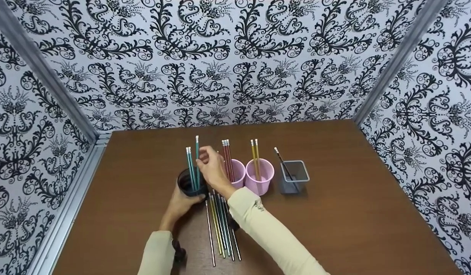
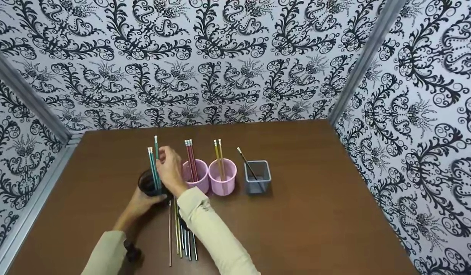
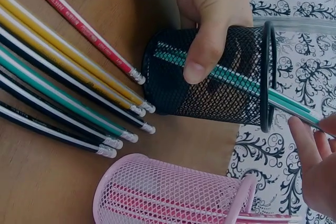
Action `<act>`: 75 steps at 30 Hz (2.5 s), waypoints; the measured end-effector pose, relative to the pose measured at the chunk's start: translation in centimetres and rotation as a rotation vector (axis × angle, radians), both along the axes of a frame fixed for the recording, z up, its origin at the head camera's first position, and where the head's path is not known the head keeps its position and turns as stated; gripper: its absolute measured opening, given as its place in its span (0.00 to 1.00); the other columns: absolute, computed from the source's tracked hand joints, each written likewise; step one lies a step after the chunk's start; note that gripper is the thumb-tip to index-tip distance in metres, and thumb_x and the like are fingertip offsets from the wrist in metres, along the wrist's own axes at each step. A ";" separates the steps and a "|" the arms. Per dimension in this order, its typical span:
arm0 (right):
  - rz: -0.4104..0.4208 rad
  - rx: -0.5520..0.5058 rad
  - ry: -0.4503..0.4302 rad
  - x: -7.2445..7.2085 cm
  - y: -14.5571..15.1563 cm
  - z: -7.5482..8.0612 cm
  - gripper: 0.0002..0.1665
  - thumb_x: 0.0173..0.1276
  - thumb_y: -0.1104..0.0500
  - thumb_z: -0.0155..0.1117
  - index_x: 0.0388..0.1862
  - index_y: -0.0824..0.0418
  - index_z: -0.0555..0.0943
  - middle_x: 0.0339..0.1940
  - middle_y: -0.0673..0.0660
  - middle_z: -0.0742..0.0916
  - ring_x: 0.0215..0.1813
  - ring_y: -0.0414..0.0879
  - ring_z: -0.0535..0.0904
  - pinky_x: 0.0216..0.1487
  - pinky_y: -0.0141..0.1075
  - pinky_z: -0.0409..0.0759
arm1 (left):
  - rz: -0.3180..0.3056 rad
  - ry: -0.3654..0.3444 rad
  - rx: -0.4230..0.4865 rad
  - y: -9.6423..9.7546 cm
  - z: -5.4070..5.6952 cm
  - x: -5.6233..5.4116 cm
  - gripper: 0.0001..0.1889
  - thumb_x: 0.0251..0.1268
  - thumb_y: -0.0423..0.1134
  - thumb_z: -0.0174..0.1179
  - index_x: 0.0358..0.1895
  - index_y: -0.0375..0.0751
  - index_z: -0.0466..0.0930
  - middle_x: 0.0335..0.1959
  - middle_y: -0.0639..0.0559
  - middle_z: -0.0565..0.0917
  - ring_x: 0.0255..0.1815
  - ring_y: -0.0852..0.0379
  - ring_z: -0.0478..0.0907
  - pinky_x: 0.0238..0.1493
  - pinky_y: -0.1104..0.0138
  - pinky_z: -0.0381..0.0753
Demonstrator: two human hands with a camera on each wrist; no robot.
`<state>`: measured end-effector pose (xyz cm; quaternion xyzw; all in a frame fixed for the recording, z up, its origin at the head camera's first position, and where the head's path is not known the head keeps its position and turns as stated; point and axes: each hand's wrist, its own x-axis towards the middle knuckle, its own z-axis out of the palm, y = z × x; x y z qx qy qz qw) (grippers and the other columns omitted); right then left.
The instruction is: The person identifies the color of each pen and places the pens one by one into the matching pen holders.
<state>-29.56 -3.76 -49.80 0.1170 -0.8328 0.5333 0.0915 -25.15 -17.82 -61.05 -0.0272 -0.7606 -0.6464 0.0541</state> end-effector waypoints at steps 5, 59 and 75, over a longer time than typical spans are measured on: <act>0.014 0.053 0.007 0.0 -0.2 -0.3 0.16 0.62 0.68 0.69 0.50 0.63 0.82 0.37 0.59 0.90 0.39 0.49 0.87 0.41 0.33 0.83 | -0.024 0.002 0.056 -0.1 -0.2 -0.1 0.53 0.44 0.26 0.76 0.75 0.36 0.52 0.68 0.38 0.71 0.66 0.50 0.69 0.69 0.69 0.65; 0.122 0.220 0.090 2.0 0.5 -0.2 0.05 0.62 0.67 0.68 0.37 0.63 0.86 0.35 0.57 0.92 0.37 0.46 0.89 0.41 0.30 0.84 | -0.054 0.054 0.089 0.1 0.0 0.5 0.52 0.46 0.25 0.75 0.75 0.37 0.52 0.68 0.40 0.72 0.63 0.61 0.72 0.66 0.77 0.66; 0.212 0.074 0.273 4.3 6.8 0.2 0.04 0.61 0.72 0.67 0.36 0.69 0.84 0.34 0.62 0.90 0.37 0.52 0.87 0.43 0.36 0.86 | 0.130 -0.051 -0.295 0.4 1.4 3.5 0.61 0.47 0.35 0.77 0.77 0.23 0.40 0.76 0.23 0.56 0.76 0.30 0.58 0.76 0.42 0.57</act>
